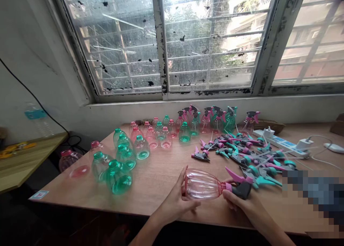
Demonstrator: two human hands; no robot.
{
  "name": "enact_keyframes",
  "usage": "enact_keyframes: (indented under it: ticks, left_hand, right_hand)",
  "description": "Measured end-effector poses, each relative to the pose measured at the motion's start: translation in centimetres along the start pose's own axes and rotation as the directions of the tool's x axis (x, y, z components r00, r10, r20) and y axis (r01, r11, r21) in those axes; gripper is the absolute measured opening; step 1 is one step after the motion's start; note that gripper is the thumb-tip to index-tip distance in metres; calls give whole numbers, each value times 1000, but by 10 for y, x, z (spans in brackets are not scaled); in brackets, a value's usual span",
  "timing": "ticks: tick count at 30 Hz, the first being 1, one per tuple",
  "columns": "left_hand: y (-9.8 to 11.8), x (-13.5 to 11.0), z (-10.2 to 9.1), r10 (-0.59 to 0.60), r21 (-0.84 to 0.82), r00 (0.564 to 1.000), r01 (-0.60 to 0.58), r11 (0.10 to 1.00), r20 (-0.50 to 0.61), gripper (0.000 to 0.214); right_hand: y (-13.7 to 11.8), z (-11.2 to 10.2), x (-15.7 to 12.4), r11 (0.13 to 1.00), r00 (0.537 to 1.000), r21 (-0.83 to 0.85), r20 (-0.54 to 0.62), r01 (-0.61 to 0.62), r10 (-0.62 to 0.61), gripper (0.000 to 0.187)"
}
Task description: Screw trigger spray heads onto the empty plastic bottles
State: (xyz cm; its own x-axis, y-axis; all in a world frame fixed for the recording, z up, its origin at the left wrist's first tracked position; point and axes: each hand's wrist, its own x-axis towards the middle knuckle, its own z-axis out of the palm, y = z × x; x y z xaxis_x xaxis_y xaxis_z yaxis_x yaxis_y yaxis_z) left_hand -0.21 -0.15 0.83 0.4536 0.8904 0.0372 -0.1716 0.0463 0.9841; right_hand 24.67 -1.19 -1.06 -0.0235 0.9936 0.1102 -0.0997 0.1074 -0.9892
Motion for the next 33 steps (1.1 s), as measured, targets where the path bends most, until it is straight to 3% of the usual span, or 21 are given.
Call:
enact_keyframes:
  ticks: [4, 7, 10, 14, 21, 23, 27, 29, 33]
  left_hand:
    - [2, 0, 5, -43, -53, 997, 39, 998, -67, 125]
    - [9, 1, 8, -34, -6, 997, 33, 999, -76, 97]
    - [13, 2, 8, 6, 51, 1000, -5, 999, -2, 77]
    - [8, 1, 5, 73, 13, 997, -73, 997, -23, 101]
    - [4, -1, 4, 26, 58, 999, -24, 998, -20, 124]
    - [11, -1, 8, 25, 38, 1000, -25, 999, 4, 119]
    - [24, -2, 13, 50, 3, 995, -51, 999, 90, 82]
    - [24, -2, 12, 52, -5, 996, -52, 999, 75, 86]
    - [10, -1, 6, 27, -11, 1000, -27, 1000, -16, 114]
  right_hand:
    - [-1, 1, -2, 998, 999, -69, -31, 6, -8, 50]
    - [-3, 2, -4, 994, 999, -112, -50, 9, -14, 51]
    - [-3, 1, -3, 997, 999, -70, -42, -8, 5, 53]
    - [-1, -1, 0, 999, 1000, 36, -4, -22, 22, 52]
    - [1, 0, -2, 999, 999, 29, -11, -46, 46, 50]
    - [-1, 1, -3, 998, 999, 33, -5, -44, 45, 52]
    - [-7, 3, -4, 999, 999, 19, -1, -40, 40, 52]
    - [-9, 3, -5, 999, 999, 12, 0, -44, 44, 50]
    - [-11, 3, -4, 999, 999, 12, -12, -46, 46, 51]
